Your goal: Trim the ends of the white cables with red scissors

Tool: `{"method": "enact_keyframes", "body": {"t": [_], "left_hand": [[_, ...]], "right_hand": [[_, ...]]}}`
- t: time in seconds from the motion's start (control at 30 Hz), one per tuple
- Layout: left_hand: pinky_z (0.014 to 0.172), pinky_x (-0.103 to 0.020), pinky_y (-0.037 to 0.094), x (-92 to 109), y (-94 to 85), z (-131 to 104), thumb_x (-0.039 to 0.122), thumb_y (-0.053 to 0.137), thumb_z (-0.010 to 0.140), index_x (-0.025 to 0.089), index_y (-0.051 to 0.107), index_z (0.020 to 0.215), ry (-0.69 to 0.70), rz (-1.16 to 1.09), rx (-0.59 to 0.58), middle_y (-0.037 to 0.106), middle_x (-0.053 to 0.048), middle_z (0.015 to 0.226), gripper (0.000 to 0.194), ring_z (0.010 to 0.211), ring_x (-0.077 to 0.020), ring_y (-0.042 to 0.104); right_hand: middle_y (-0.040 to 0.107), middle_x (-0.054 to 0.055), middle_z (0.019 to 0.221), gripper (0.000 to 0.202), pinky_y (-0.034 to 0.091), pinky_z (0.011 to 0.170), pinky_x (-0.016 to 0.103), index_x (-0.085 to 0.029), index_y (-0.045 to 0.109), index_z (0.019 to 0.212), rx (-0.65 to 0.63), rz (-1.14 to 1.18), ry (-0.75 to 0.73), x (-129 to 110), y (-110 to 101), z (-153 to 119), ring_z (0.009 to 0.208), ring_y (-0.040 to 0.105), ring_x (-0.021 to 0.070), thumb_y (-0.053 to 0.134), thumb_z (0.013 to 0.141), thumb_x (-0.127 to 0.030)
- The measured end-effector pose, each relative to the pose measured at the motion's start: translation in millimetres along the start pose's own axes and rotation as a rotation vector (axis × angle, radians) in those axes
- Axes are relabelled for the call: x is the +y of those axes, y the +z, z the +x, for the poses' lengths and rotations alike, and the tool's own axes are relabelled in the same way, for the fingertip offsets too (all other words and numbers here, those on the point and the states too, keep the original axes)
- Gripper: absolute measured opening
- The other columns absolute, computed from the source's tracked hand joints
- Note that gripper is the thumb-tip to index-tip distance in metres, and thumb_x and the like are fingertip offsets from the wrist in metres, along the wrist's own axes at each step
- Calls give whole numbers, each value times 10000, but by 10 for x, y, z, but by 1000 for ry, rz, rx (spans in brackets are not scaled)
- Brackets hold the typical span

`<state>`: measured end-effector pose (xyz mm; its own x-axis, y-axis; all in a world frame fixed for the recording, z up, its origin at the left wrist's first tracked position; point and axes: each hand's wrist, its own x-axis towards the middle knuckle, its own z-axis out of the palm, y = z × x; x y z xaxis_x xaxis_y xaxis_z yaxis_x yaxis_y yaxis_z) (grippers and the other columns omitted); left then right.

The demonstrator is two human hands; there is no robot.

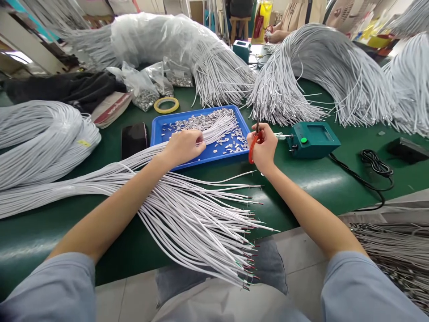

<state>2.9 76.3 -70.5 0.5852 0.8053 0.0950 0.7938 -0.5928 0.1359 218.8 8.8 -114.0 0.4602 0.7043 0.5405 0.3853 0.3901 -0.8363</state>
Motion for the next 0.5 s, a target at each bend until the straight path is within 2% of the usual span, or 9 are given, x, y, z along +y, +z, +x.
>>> {"method": "enact_keyframes", "body": {"t": [0.13,0.27,0.37,0.5], "left_hand": [[707,-278,438,-23,63,50,277,478,847,140,677,802,-10,-316,84,709,-61,786,246,750,-182,624],[730,-282,434,-28,65,57,164,412,833,138,658,719,9,-323,94,698,-73,760,273,765,-189,620],[699,-285,422,-1,41,52,173,436,828,136,637,692,-2,-368,133,672,-69,716,245,721,-181,598],[611,-243,409,159,-37,-13,228,517,833,138,626,690,83,-701,147,584,-6,590,202,584,-112,518]], "right_hand": [[515,-65,603,122,461,574,299,-245,497,814,0,-21,-2,6,-4,2,531,517,111,574,720,-236],[520,-64,597,125,463,573,300,-247,504,818,-6,-16,-8,6,-10,-2,522,515,113,580,721,-228],[535,-60,600,125,453,564,298,-245,513,817,-1,-6,-14,-4,-10,-10,518,513,115,584,719,-214],[529,-60,593,130,452,575,307,-245,509,805,43,0,-16,-18,-8,-6,519,521,122,588,715,-195]]}}
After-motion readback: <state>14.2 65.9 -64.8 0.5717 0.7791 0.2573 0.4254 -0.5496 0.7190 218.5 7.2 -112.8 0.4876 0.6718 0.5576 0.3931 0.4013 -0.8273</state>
